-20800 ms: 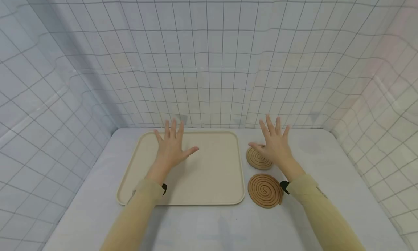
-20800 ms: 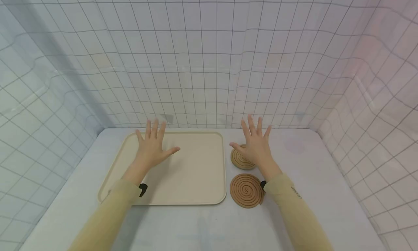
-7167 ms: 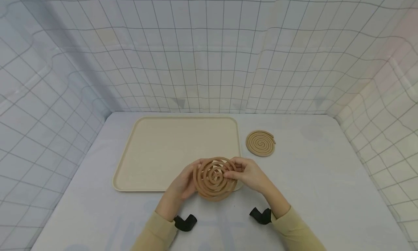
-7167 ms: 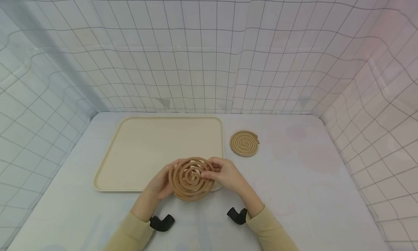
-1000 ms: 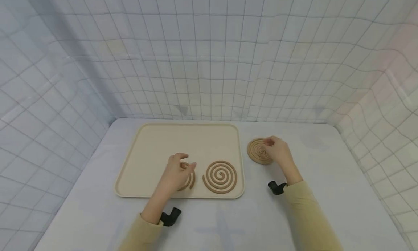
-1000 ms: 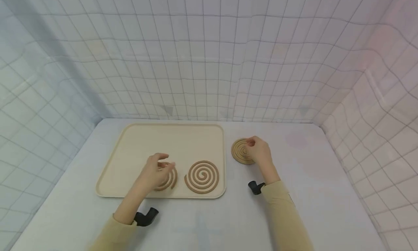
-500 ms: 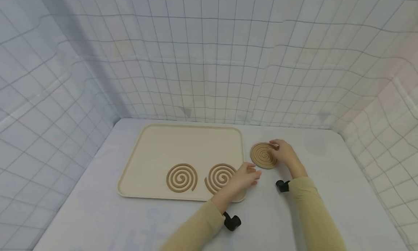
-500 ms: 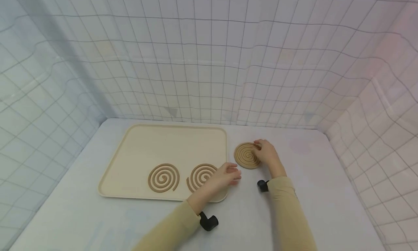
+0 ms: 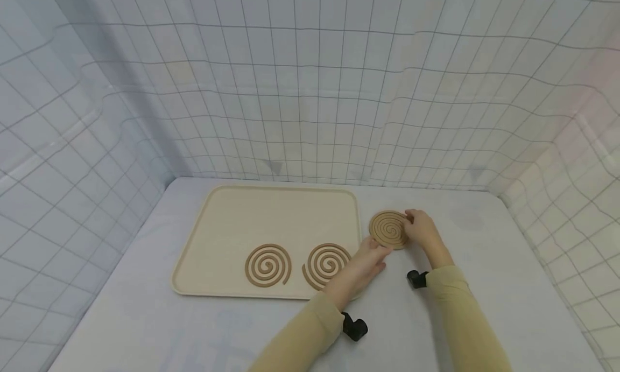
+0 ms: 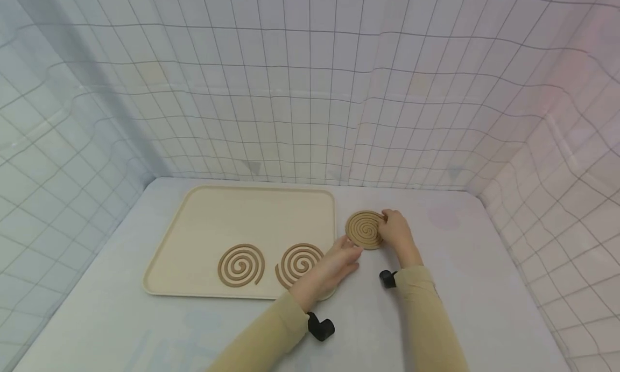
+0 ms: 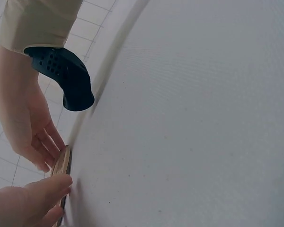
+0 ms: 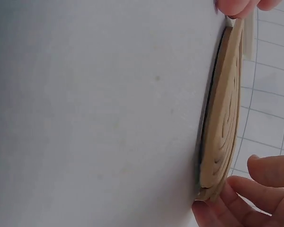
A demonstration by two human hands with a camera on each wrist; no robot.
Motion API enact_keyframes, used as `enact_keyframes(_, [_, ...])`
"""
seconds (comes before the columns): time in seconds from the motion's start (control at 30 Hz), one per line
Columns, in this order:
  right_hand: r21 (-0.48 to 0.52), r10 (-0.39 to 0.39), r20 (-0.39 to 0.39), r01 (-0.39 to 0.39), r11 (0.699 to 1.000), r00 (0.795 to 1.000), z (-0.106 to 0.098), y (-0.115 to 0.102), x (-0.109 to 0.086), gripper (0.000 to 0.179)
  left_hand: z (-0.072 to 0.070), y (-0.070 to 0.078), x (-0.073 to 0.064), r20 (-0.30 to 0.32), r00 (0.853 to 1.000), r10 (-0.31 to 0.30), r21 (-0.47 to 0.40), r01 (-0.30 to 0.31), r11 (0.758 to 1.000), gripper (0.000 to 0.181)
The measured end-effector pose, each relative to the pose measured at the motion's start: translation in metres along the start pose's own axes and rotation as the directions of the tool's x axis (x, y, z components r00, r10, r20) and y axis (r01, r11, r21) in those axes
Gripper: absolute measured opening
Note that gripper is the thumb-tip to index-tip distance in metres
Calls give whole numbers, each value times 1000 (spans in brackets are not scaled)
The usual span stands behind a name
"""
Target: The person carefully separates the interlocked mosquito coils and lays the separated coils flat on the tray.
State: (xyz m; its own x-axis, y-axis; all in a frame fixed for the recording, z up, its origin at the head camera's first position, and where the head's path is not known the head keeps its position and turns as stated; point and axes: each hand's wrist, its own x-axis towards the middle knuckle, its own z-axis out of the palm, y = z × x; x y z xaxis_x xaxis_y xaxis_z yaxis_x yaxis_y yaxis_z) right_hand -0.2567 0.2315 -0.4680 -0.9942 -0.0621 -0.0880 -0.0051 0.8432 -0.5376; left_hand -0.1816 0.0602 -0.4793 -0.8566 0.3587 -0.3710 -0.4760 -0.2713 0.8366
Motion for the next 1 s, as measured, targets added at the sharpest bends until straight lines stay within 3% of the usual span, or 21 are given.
enact_keyframes(0.13, [-3, 36, -28, -36, 999, 999, 0, 1, -6, 42, 0, 5, -1, -74, 997, 16, 25, -14, 1000, 89])
enact_keyframes(0.27, [115, 95, -86, -84, 990, 992, -1, -3, -16, 40, -3, 10, -2, -130, 987, 97, 174, -73, 982, 87])
enact_keyframes(0.37, [247, 155, -156, -113, 962, 976, 0, -5, -24, 40, -6, 13, -3, -149, 965, 216, 316, -160, 935, 86])
enact_keyframes(0.47, [366, 191, -208, -105, 925, 959, 2, -9, -33, 37, -9, 17, -6, -164, 930, 330, 415, -238, 878, 82])
enact_keyframes(0.57, [526, 200, -187, -74, 847, 962, 4, -16, -39, 30, -15, 21, -11, -194, 900, 391, 436, -278, 856, 76])
enact_keyframes(0.7, [735, 191, -98, -58, 675, 977, 9, -29, -48, 23, -24, 27, -17, -227, 867, 443, 403, -331, 853, 72])
enact_keyframes(0.8, [815, 149, -58, -39, 578, 987, 13, -39, -55, 18, -32, 32, -21, -230, 839, 493, 378, -389, 840, 71])
enact_keyframes(1.0, [918, 41, -32, 13, 397, 999, 24, -58, -69, 11, -50, 40, -32, -241, 763, 600, 344, -511, 788, 78])
